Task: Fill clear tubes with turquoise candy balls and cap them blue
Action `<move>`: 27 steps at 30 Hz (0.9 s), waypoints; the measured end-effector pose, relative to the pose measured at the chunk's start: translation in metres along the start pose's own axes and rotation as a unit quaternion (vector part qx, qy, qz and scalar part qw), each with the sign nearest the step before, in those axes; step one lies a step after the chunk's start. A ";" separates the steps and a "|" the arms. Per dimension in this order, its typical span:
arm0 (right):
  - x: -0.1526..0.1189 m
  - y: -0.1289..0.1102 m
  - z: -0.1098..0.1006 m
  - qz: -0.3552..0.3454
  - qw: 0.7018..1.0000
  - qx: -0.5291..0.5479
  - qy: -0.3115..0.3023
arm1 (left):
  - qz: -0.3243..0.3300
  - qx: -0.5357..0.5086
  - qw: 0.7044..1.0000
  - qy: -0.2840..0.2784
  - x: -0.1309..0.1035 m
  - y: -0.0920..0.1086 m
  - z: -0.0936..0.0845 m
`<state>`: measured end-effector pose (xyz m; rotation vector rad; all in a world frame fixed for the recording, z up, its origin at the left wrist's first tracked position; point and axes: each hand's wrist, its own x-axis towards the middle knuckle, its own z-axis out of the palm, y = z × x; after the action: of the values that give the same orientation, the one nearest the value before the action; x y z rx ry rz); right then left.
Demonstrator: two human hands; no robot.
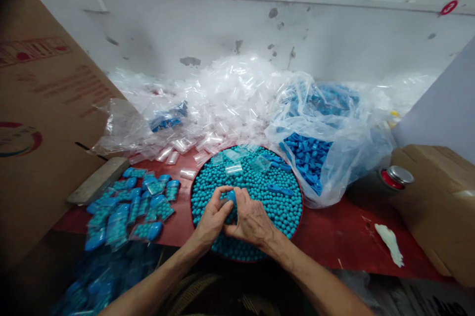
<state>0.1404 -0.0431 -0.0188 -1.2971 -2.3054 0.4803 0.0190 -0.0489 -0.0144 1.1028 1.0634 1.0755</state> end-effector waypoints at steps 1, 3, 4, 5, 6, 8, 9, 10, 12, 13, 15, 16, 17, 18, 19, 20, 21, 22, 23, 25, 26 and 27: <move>0.000 -0.002 0.000 -0.002 1.000 0.005 -0.008 | -0.014 -0.020 1.000 -0.015 0.000 0.001 -0.003; -0.001 -0.002 -0.002 -0.013 0.999 0.016 -0.025 | -0.045 -0.052 0.997 -0.035 -0.002 0.003 -0.014; -0.002 0.000 -0.005 -0.018 0.999 0.019 -0.028 | -0.052 -0.053 0.997 -0.031 -0.003 0.004 -0.022; -0.002 0.005 -0.008 -0.018 0.999 0.018 -0.022 | -0.048 -0.041 0.998 -0.016 -0.004 0.006 -0.033; -0.003 0.011 -0.012 -0.013 1.000 0.014 -0.011 | -0.034 -0.013 0.999 0.011 -0.005 0.009 -0.047; -0.004 0.026 -0.020 0.009 1.000 0.004 0.017 | 0.022 0.081 0.991 0.107 -0.005 0.013 -0.079; -0.004 0.034 -0.023 0.023 0.999 -0.002 0.030 | 0.040 0.149 0.976 0.156 -0.005 0.015 -0.096; -0.003 0.041 -0.025 0.037 0.999 -0.008 0.040 | 0.048 0.229 0.951 0.201 -0.005 0.016 -0.112; 0.001 0.051 -0.027 0.052 0.997 -0.021 0.049 | 0.084 0.385 0.868 0.302 -0.005 0.017 -0.134; 0.004 0.053 -0.027 0.052 0.997 -0.030 0.047 | 0.106 0.442 0.825 0.336 -0.004 0.017 -0.137; 0.012 0.053 -0.025 0.047 0.997 -0.053 0.031 | 0.146 0.500 0.784 0.337 -0.002 0.015 -0.127; 0.016 0.052 -0.024 0.048 0.996 -0.068 0.016 | 0.154 0.508 0.791 0.303 -0.001 0.013 -0.115; 0.020 0.050 -0.023 0.052 0.995 -0.082 -0.002 | 0.151 0.508 0.813 0.243 0.002 0.010 -0.100; 0.023 0.048 -0.021 0.057 0.994 -0.095 -0.019 | 0.139 0.512 0.829 0.176 0.005 0.007 -0.083; 0.024 0.046 -0.019 0.063 0.992 -0.105 -0.034 | 0.125 0.521 0.836 0.118 0.009 0.004 -0.066; 0.025 0.045 -0.018 0.068 0.990 -0.113 -0.044 | 0.107 0.532 0.837 0.072 0.014 0.001 -0.049; 0.024 0.043 -0.016 0.071 0.989 -0.120 -0.050 | 0.091 0.538 0.837 0.042 0.019 -0.002 -0.035; 0.022 0.041 -0.014 0.070 0.988 -0.127 -0.050 | 0.078 0.543 0.836 0.031 0.025 -0.005 -0.024; 0.019 0.040 -0.012 0.067 0.988 -0.135 -0.045 | 0.067 0.547 0.834 0.032 0.029 -0.008 -0.016; 0.012 0.040 -0.013 0.059 0.986 -0.150 -0.032 | 0.054 0.558 0.826 0.051 0.036 -0.013 -0.007; 0.008 0.042 -0.016 0.058 0.986 -0.156 -0.024 | 0.051 0.566 0.821 0.058 0.039 -0.015 -0.005; 0.004 0.046 -0.021 0.063 0.985 -0.161 -0.016 | 0.049 0.573 0.816 0.061 0.040 -0.016 -0.004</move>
<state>0.1822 -0.0149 -0.0235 -1.6024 -2.4099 0.1703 0.0233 -0.0107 -0.0351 2.0591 1.8585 0.4935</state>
